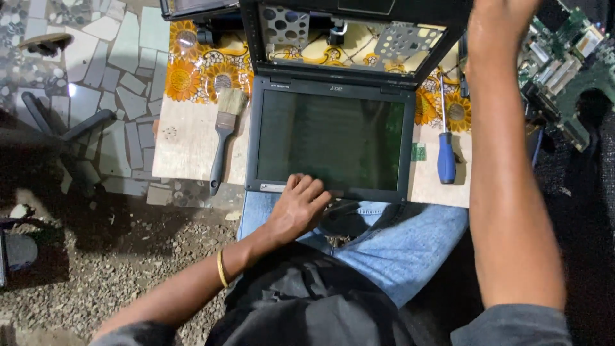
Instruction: The person sits cross-legged on the floor and uses a screwdriver to remove screws from the bezel of a disassembled laptop screen. They carefully unscrew fasteners from the top and bottom edges of the screen frame while holding the device steady on their lap.
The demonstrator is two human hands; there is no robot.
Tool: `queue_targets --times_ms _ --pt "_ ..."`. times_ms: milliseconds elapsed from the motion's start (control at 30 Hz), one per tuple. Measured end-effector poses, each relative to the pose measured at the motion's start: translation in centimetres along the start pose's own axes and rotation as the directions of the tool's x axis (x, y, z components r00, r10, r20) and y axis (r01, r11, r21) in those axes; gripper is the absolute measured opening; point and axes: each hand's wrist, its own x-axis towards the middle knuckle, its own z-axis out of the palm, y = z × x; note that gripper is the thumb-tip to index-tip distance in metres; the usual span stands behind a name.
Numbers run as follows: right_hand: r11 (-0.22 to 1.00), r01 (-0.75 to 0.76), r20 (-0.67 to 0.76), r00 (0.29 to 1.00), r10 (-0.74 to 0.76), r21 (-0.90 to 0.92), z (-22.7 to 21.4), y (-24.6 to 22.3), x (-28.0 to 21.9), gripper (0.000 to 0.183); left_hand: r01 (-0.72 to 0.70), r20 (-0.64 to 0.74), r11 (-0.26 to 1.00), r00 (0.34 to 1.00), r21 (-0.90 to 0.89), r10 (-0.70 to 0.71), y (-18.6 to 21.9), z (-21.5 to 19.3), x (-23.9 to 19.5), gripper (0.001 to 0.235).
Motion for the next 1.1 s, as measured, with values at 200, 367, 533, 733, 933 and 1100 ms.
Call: queue_targets --times_ms 200,367,533,733,933,1100 --pt "0.979 -0.186 -0.209 0.957 0.200 0.084 -1.4 -1.4 -5.2 0.014 0.028 -0.091 0.998 0.995 -0.059 -0.033 -0.2 -0.1 0.6 0.025" --pt "0.812 -0.563 -0.072 0.826 0.559 -0.155 -3.4 -1.4 -14.7 0.012 0.050 -0.140 0.996 0.988 -0.076 -0.060 0.2 -0.1 0.9 0.021" --pt "0.754 -0.543 0.072 0.793 0.606 -0.368 -4.5 1.2 -16.8 0.030 0.059 -0.166 0.996 0.984 -0.072 -0.070 0.3 0.5 0.6 0.018" --pt "0.754 -0.449 0.115 0.820 0.561 -0.479 -3.8 1.3 -16.1 0.020 0.062 -0.180 0.996 0.981 -0.065 -0.073 0.4 0.3 1.0 0.020" --pt "0.774 -0.450 0.137 0.820 0.556 -0.446 -4.5 0.4 -15.7 0.019 0.064 -0.189 0.996 0.979 -0.061 -0.074 0.4 0.6 0.9 0.019" --pt "0.747 -0.527 0.152 0.767 0.623 -0.405 -4.9 1.8 -16.1 0.013 0.068 -0.174 0.996 0.982 -0.061 -0.078 0.4 0.6 0.5 0.017"
